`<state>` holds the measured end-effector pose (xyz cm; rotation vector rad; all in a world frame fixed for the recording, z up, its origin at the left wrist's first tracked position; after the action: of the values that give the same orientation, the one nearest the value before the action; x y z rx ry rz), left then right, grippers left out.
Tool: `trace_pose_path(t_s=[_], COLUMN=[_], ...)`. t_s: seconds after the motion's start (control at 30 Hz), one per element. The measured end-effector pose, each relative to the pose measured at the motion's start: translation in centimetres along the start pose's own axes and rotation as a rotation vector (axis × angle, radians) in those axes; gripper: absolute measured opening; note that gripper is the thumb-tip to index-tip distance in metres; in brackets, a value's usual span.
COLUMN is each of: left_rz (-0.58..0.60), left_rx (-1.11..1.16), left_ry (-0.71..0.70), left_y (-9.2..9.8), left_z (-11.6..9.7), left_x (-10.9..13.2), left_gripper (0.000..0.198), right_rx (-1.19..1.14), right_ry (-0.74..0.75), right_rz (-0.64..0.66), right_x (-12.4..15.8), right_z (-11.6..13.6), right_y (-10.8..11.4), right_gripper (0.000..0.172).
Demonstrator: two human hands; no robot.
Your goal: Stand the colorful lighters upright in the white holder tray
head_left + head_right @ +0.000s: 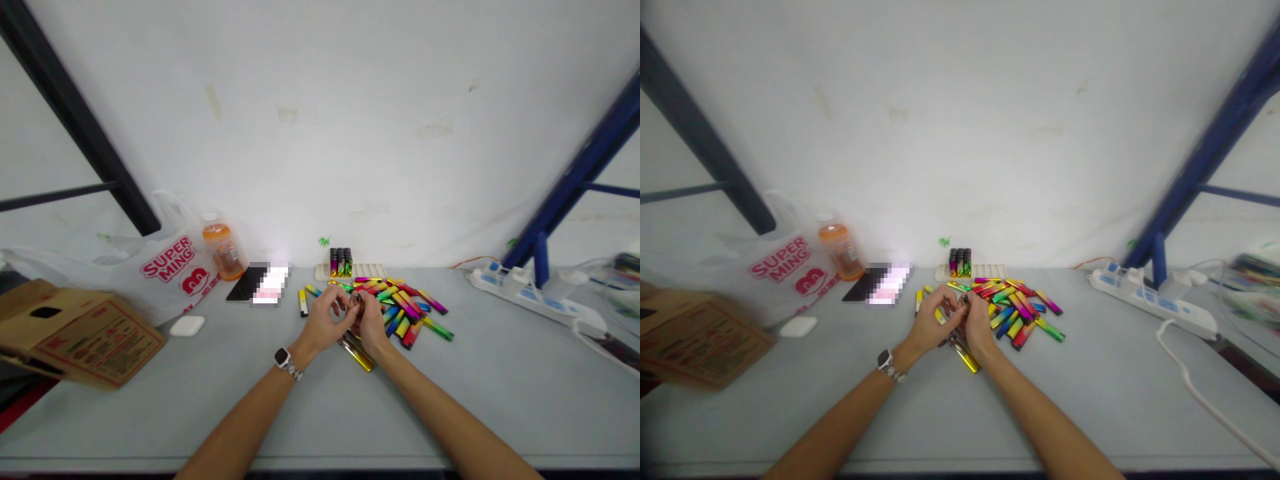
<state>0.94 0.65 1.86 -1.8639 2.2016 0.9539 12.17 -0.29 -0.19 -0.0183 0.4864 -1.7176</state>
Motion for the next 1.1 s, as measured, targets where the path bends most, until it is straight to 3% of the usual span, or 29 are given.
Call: trace_pose_path(t_s=[0.13, 0.3, 0.43, 0.67, 0.83, 0.9, 1.1], left_rz=[-0.051, -0.142, -0.170, -0.074, -0.127, -0.142, -0.043], left_rx=[-0.017, -0.030, -0.010, 0.028, 0.044, 0.004, -0.139], left_ry=[0.007, 0.058, 0.110, 0.172, 0.256, 0.248, 0.207], left_y=[0.1, 0.1, 0.1, 1.5, 4.3, 5.5, 7.2], left_z=[0.3, 0.6, 0.5, 1.4, 3.6, 4.7, 7.8], left_x=[0.0, -0.2, -0.4, -1.5, -4.2, -5.8, -11.8], left_gripper=[0.012, 0.022, 0.017, 0.017, 0.024, 0.022, 0.015], right_rx=[-0.151, -0.167, -0.096, 0.043, 0.275, 0.306, 0.379], right_ry=[-0.056, 0.073, 0.111, 0.111, 0.193, 0.152, 0.097], right_rz=[0.080, 0.102, 0.113, 0.196, 0.140, 0.175, 0.222], right_x=[0.1, 0.5, 1.0, 0.8, -0.2, -0.5, -0.2], right_z=[0.0, 0.3, 0.6, 0.3, 0.1, 0.0, 0.3], right_y=[-0.2, -0.8, -1.2, -0.8, 0.5, 0.8, 0.6], right_gripper=[0.054, 0.052, 0.059, 0.071, 0.062, 0.059, 0.047])
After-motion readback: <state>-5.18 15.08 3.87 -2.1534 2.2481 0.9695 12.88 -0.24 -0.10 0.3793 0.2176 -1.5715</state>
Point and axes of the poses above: each hand's wrist, its own x-axis away from the middle knuckle, its own y-axis out of the back of the hand, z = x × y, the point moved 1 cm from there along -x, towards the middle knuckle, and after that the axes turned 14 degrees about y, right-handed, at the moved point
